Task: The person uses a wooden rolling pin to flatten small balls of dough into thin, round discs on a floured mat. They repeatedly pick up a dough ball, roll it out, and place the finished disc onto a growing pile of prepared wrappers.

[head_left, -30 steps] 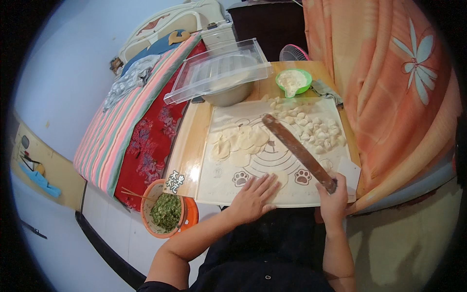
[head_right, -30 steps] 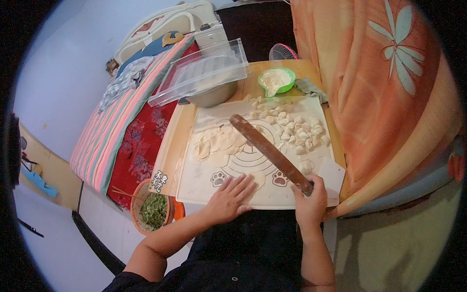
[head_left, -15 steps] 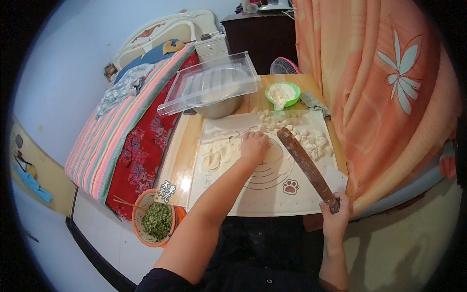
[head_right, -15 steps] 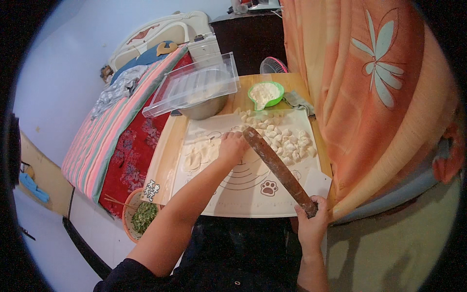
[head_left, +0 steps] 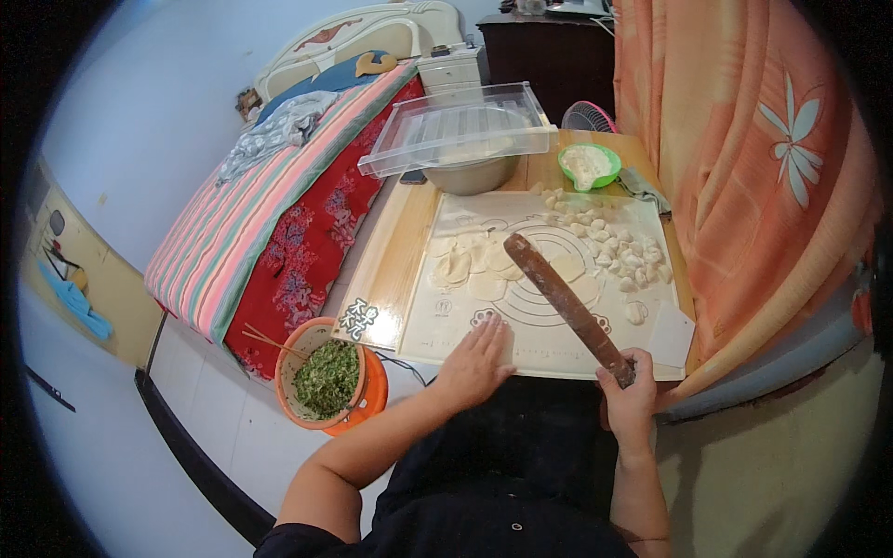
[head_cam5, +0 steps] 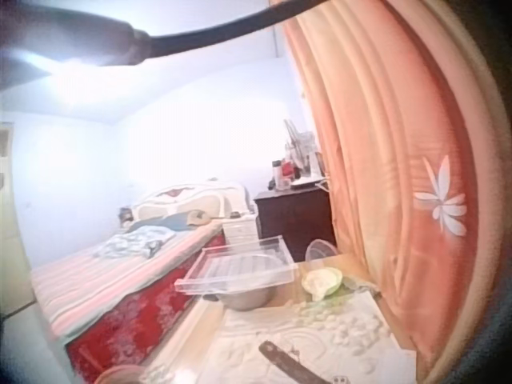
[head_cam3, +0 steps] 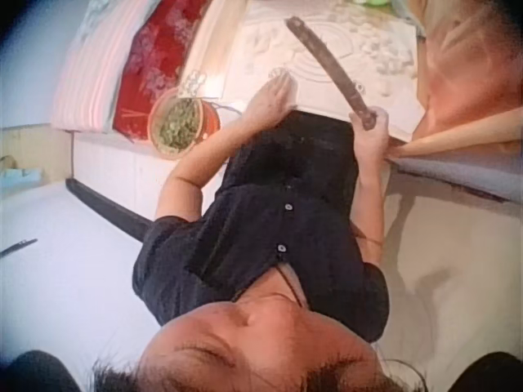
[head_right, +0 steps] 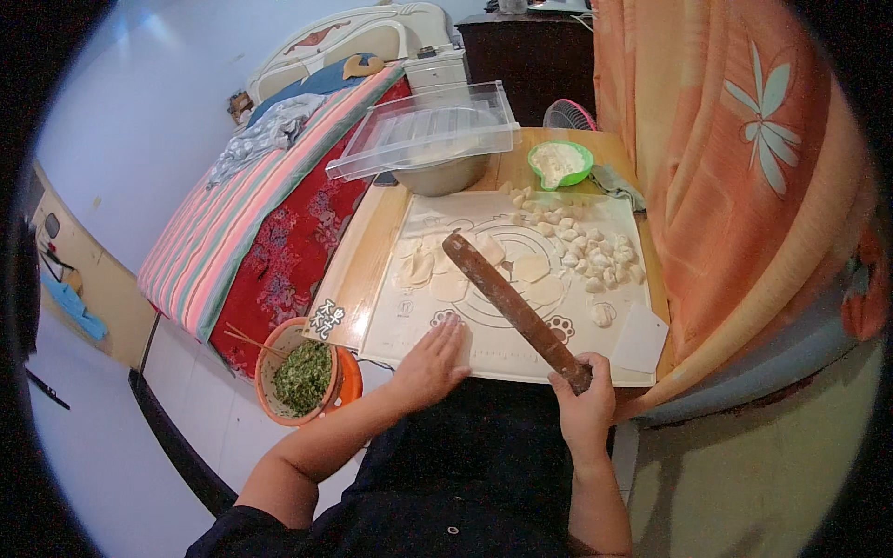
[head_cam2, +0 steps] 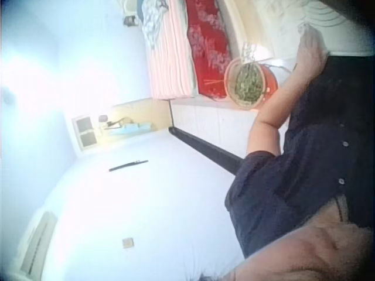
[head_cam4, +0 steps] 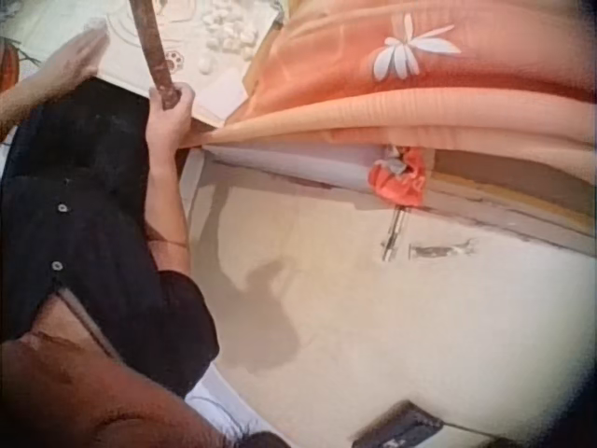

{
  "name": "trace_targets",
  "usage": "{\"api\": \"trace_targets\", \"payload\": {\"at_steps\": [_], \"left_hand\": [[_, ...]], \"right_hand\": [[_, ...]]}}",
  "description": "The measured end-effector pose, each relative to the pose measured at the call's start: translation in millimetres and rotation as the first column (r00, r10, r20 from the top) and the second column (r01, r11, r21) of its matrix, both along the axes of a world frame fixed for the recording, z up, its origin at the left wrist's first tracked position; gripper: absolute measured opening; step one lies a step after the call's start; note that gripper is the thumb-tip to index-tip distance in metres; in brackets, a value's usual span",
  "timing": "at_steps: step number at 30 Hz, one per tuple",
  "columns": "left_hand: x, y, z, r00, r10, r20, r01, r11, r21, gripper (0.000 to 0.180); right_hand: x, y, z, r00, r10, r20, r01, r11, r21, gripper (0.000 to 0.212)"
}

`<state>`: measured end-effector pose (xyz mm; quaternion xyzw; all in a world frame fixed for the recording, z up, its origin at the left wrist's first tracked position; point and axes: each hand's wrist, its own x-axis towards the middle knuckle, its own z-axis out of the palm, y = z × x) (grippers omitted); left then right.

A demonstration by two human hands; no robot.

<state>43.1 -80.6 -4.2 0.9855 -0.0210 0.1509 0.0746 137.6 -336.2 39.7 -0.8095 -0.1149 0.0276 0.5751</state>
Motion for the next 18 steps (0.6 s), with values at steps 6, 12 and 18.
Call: {"api": "trace_targets", "payload": {"at_steps": [6,12,18], "left_hand": [[9,-17,1,0.997,0.062,-0.042,-0.066,0.994,-0.088,0.072],[-13,32,20,0.997,0.045,0.068,0.016,0.714,-0.700,0.050],[-19,48,34,0.953,0.216,0.213,-0.183,0.970,-0.161,0.054]], "right_hand": [[3,27,-4,0.997,0.056,0.049,-0.050,0.992,-0.120,0.041],[12,43,-2,0.986,0.132,0.098,-0.097,0.947,-0.306,0.043],[20,98,-3,0.845,0.434,0.312,-0.235,0.826,-0.513,0.037]]}}
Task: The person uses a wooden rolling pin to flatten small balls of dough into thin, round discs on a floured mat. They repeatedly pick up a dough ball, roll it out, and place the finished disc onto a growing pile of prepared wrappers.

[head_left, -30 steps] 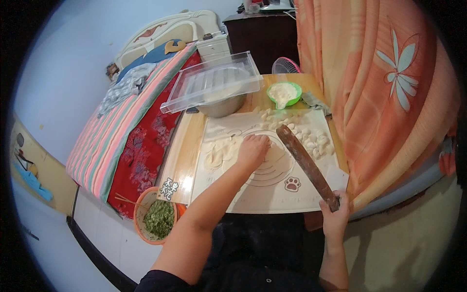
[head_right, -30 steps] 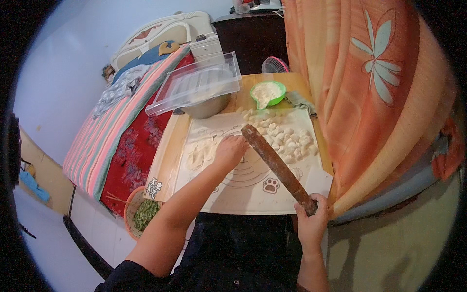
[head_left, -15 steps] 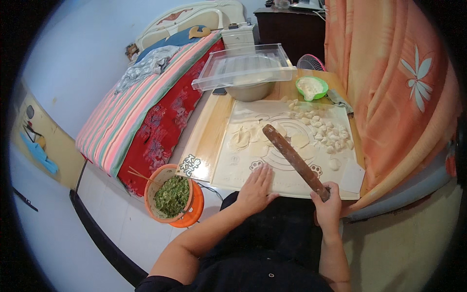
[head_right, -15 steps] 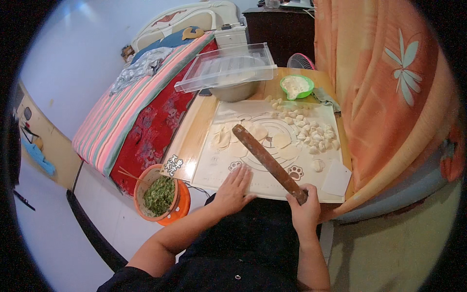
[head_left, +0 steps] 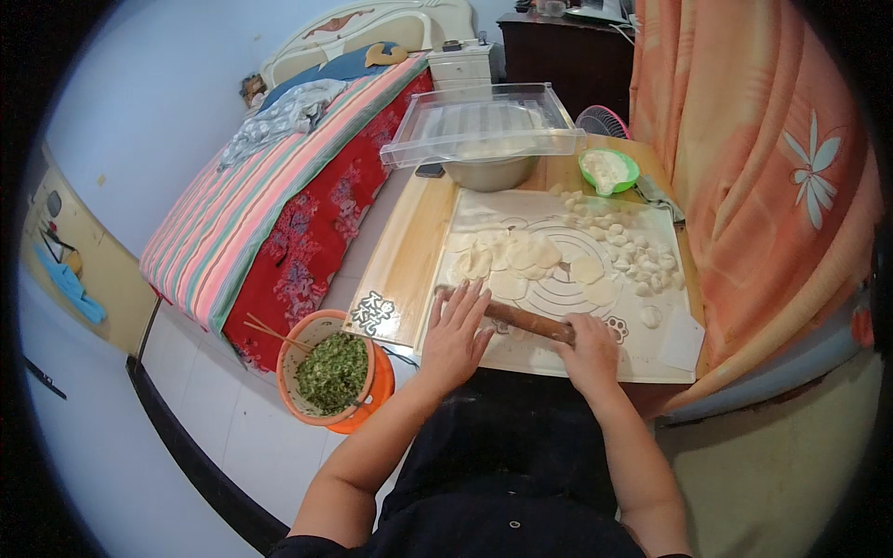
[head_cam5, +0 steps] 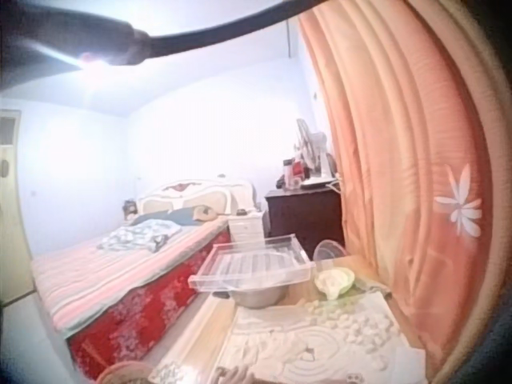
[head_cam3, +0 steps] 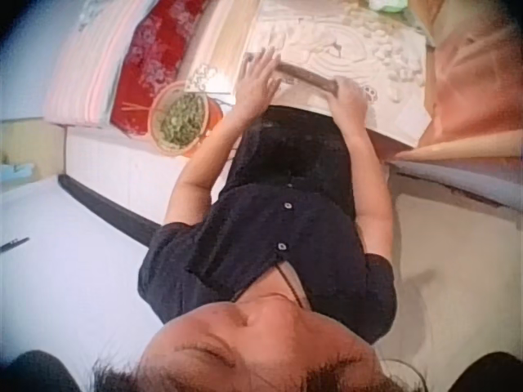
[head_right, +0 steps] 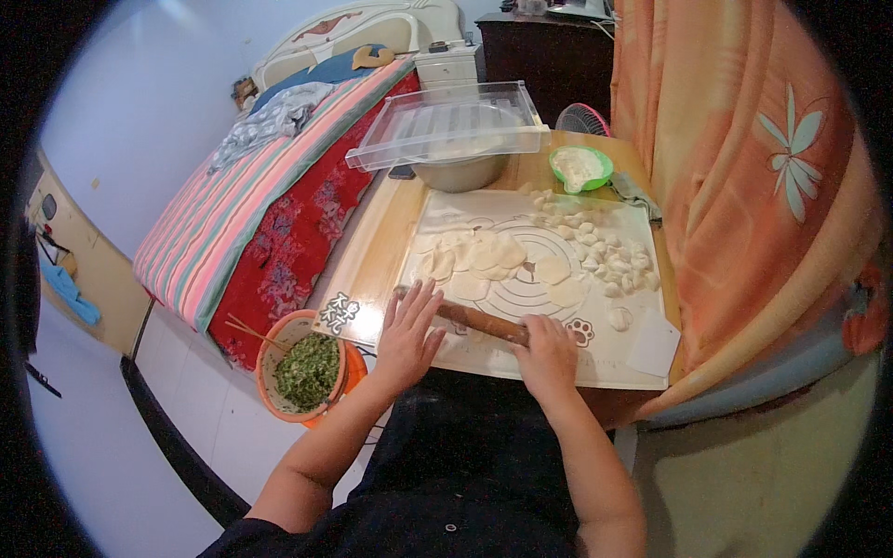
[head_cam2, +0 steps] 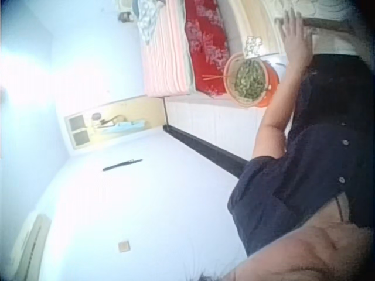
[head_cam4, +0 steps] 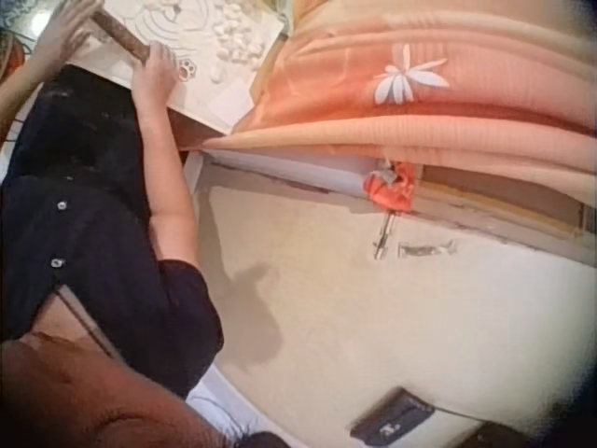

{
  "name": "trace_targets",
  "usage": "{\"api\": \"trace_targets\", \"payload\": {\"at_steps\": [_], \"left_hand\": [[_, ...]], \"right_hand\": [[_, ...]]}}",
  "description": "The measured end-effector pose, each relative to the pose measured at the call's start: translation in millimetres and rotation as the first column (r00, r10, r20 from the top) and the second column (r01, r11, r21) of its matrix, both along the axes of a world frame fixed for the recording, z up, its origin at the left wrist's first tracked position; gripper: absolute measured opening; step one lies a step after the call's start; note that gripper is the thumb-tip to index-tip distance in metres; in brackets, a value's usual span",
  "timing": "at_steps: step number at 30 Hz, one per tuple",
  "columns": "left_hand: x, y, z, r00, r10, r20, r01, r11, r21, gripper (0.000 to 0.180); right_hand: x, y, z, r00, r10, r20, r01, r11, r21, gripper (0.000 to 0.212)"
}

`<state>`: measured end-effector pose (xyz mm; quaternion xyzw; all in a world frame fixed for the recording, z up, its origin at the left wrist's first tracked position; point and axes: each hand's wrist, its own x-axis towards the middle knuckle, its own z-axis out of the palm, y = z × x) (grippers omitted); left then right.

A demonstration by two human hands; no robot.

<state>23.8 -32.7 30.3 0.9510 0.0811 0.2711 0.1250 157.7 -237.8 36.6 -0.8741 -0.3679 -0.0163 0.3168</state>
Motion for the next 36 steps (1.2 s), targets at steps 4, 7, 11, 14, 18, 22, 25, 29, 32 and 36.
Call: {"api": "trace_targets", "payload": {"at_steps": [4,7,11,14,18,22,25,29,32,36], "left_hand": [[21,24,-17,0.980,0.091,-0.176,-0.060,0.983,0.176,0.062],[-4,16,-15,0.961,0.060,-0.271,-0.025,0.991,0.131,0.068],[-33,4,-23,0.959,-0.009,-0.283,0.033,0.996,0.083,0.067],[21,29,-22,0.970,0.078,-0.231,-0.062,0.995,0.073,0.067],[33,37,-23,0.960,0.095,-0.262,-0.088,0.995,0.037,0.066],[-20,14,-18,0.973,-0.048,-0.225,0.051,0.999,0.009,0.060],[4,11,5,0.977,-0.134,-0.165,0.108,0.982,-0.157,0.055],[46,6,9,0.825,-0.424,-0.374,0.306,0.891,-0.336,0.042],[55,3,14,0.802,-0.484,-0.352,0.364,0.861,-0.355,0.030],[63,6,14,0.850,-0.410,-0.330,0.263,0.874,-0.409,0.023]], "right_hand": [[23,25,-19,0.912,0.134,0.388,-0.073,0.983,-0.167,0.063],[12,12,-17,0.960,0.235,0.155,-0.168,0.920,-0.355,0.079],[0,-8,-6,0.944,0.321,0.073,-0.241,0.825,-0.512,0.081],[44,37,-14,0.983,0.132,0.126,-0.088,0.948,-0.306,0.073],[52,47,-17,0.963,0.126,0.239,-0.052,0.954,-0.295,0.067],[-2,-8,-21,0.933,0.278,0.230,-0.205,0.932,-0.298,0.058],[-4,-6,-24,0.957,0.224,0.187,-0.204,0.972,-0.121,0.046],[-8,0,-12,0.959,0.206,0.194,-0.200,0.979,-0.051,0.039],[-8,-3,-11,0.965,0.183,0.190,-0.186,0.983,-0.001,0.037],[-10,-12,-13,0.954,0.177,0.243,-0.183,0.983,0.002,0.037]]}}
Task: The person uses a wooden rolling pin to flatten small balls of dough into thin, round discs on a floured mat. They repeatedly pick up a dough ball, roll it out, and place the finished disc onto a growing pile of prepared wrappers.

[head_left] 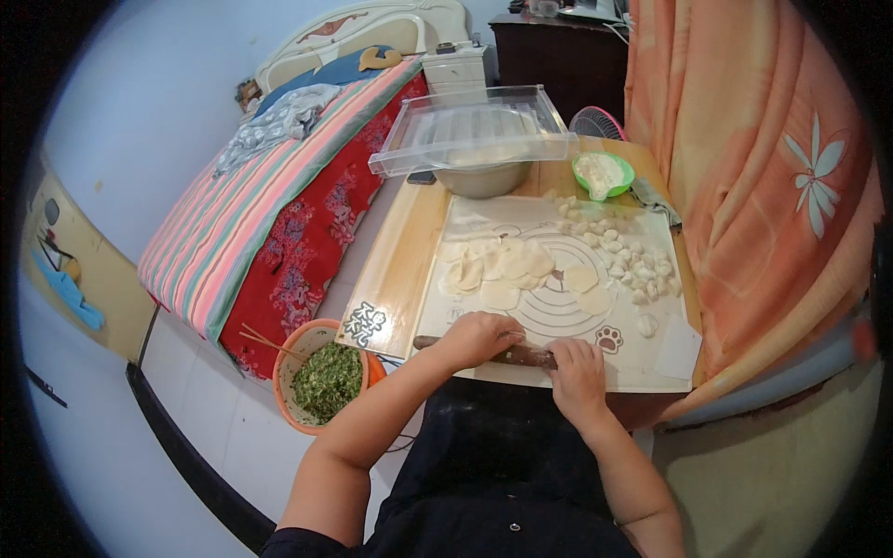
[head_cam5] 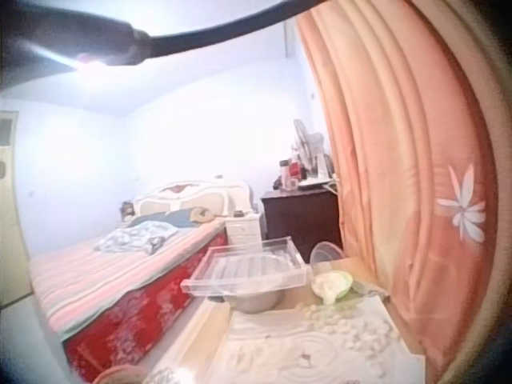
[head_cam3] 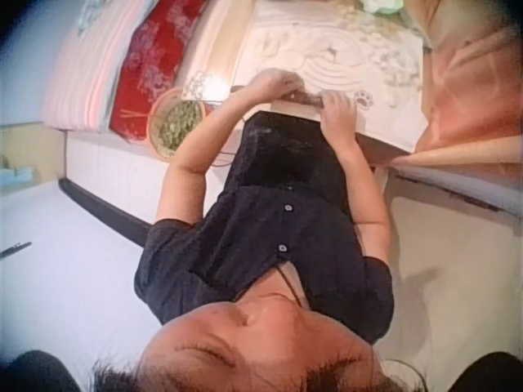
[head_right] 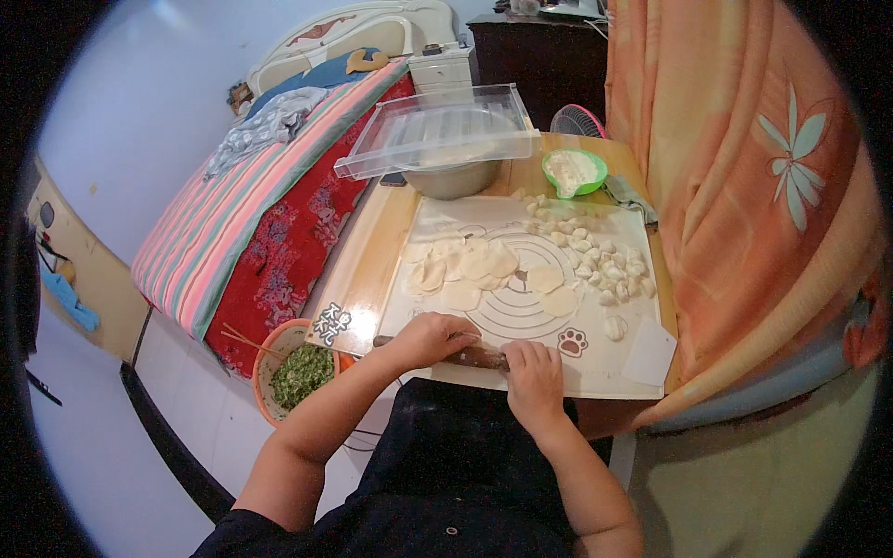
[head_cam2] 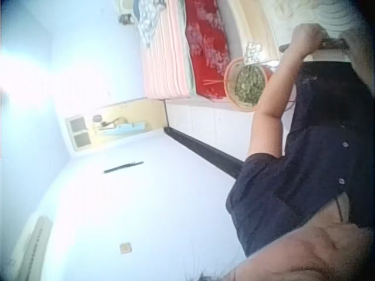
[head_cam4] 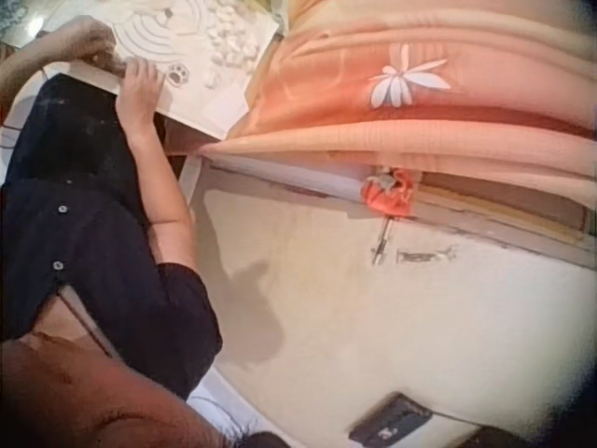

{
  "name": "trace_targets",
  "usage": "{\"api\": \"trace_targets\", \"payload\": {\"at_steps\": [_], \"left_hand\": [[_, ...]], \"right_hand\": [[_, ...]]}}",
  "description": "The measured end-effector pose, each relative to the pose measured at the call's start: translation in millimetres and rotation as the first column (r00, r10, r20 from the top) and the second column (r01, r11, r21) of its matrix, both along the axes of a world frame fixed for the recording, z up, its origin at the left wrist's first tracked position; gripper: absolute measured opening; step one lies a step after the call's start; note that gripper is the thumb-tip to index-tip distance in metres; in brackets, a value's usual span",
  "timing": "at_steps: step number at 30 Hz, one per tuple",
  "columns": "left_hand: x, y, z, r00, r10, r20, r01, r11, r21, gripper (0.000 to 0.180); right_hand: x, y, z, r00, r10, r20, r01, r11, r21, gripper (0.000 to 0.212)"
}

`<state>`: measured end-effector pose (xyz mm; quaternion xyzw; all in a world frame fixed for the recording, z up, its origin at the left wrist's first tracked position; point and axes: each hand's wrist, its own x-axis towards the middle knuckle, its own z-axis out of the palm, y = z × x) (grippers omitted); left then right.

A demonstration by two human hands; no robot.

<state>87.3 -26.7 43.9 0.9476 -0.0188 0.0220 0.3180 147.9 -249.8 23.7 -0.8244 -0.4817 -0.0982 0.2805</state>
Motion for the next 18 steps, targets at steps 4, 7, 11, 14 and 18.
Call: {"api": "trace_targets", "payload": {"at_steps": [4,7,11,14,18], "left_hand": [[15,-9,7,0.993,0.115,-0.002,-0.115,0.991,-0.072,0.020],[31,-28,23,0.995,0.102,0.006,-0.098,0.967,-0.235,0.017],[37,-29,3,0.952,-0.213,0.220,0.255,0.949,-0.184,0.019],[24,-13,-13,0.956,-0.274,0.109,0.275,0.961,0.008,0.024],[10,-13,-15,0.983,-0.125,0.132,0.101,0.980,0.172,0.037]], "right_hand": [[-8,-17,9,0.999,-0.032,0.002,0.032,0.999,0.018,0.039],[-10,-38,17,0.998,-0.065,0.016,0.065,0.998,0.003,0.040],[-5,-57,21,0.998,-0.059,0.009,0.060,0.998,-0.030,0.038],[3,-64,21,0.998,-0.049,-0.025,0.048,0.998,-0.052,0.041],[37,-58,5,0.996,-0.053,-0.079,0.045,0.994,-0.096,0.043]]}}
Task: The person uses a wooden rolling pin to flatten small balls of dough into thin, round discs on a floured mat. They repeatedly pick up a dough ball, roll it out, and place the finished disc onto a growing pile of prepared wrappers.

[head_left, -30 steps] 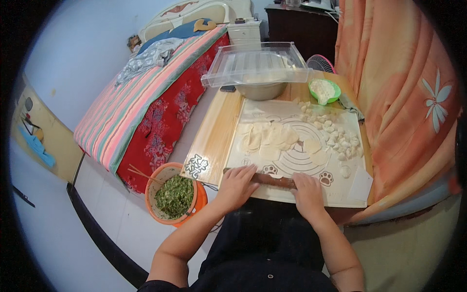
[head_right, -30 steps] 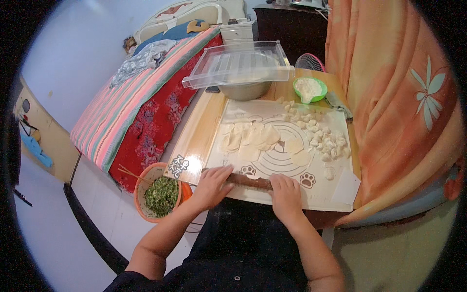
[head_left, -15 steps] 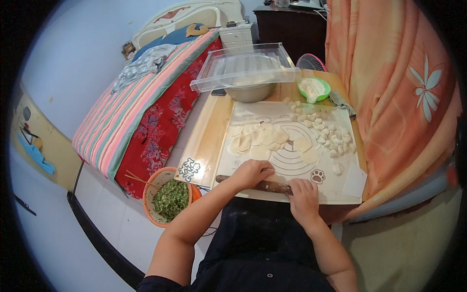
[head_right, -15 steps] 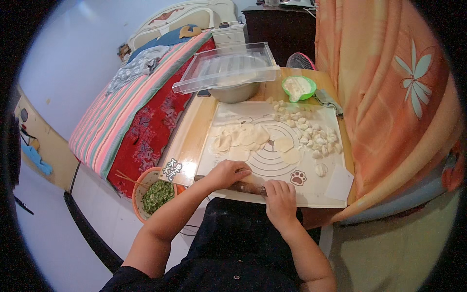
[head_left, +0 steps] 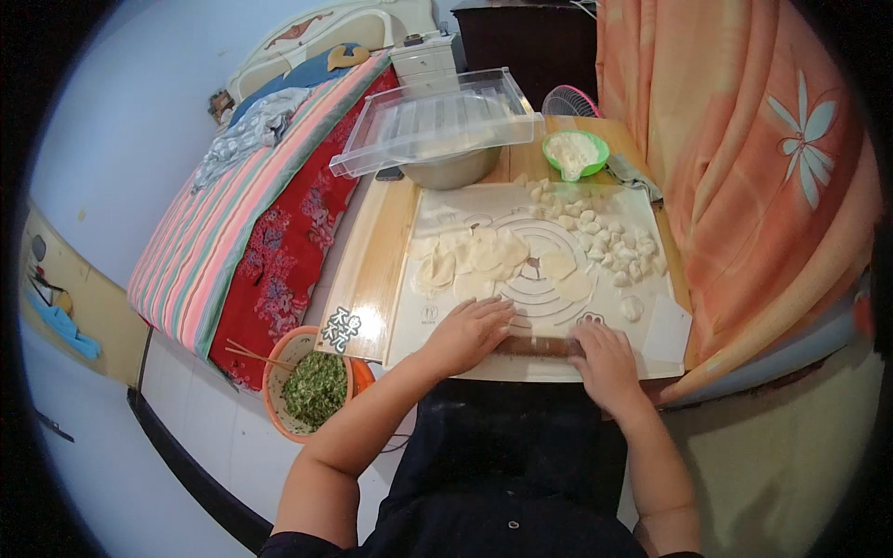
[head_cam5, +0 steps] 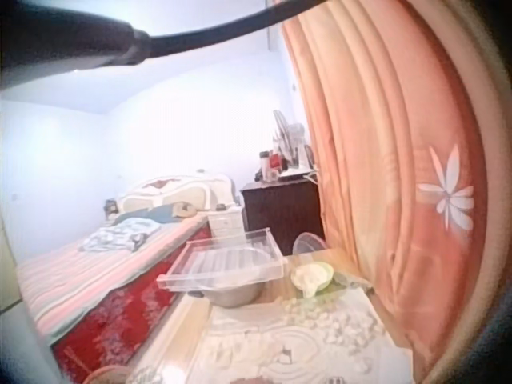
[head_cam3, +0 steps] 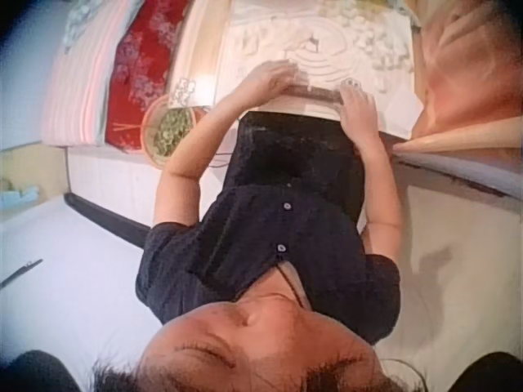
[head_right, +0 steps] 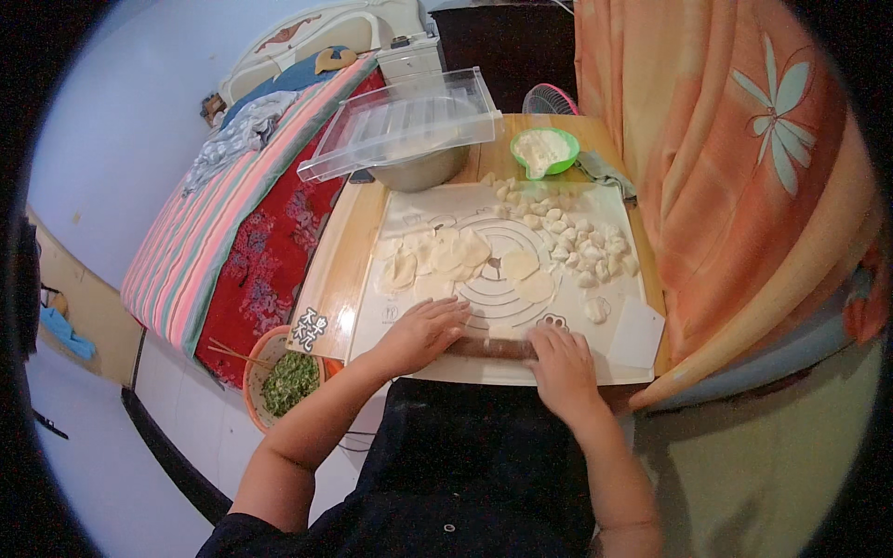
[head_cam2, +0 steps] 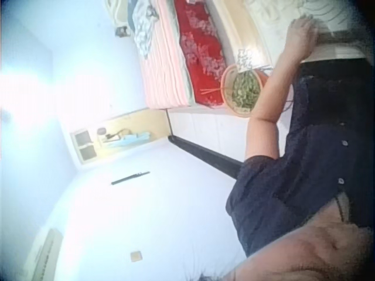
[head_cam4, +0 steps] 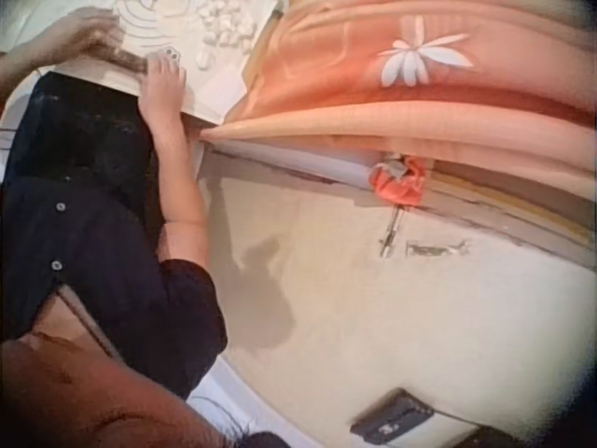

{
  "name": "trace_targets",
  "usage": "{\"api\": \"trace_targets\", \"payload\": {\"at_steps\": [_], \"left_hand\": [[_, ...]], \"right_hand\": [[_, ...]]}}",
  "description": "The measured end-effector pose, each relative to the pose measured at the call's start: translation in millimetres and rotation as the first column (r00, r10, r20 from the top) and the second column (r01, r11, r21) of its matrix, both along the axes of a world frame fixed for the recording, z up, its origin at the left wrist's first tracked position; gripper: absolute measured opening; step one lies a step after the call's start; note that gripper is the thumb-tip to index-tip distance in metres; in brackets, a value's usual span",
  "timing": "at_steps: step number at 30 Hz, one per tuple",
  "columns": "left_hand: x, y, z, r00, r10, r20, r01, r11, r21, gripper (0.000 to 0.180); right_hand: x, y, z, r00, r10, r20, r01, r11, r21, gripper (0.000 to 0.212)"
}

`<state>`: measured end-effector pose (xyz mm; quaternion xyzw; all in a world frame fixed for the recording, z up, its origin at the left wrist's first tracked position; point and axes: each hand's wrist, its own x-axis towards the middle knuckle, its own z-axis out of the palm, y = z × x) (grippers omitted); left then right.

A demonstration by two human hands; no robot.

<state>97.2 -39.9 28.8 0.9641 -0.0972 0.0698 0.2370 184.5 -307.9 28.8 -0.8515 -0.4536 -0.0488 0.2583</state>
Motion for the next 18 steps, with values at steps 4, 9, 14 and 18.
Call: {"api": "trace_targets", "payload": {"at_steps": [4,9,14,18], "left_hand": [[16,-21,-11,0.974,0.210,0.085,-0.226,0.925,0.306,0.052],[38,-16,-14,0.944,0.284,0.167,-0.324,0.896,0.303,0.057],[-20,-35,1,0.995,0.086,0.042,-0.095,0.948,0.304,0.068],[40,-25,-5,0.973,0.214,0.088,-0.230,0.923,0.307,0.066]], "right_hand": [[30,20,-14,0.979,-0.118,0.167,0.139,0.983,-0.119,0.058],[35,34,-10,0.957,-0.257,0.131,0.274,0.951,-0.140,0.067],[-42,-21,-8,0.984,-0.172,-0.037,0.158,0.957,-0.245,0.086],[30,16,-10,0.938,-0.343,0.049,0.346,0.917,-0.200,0.074]]}}
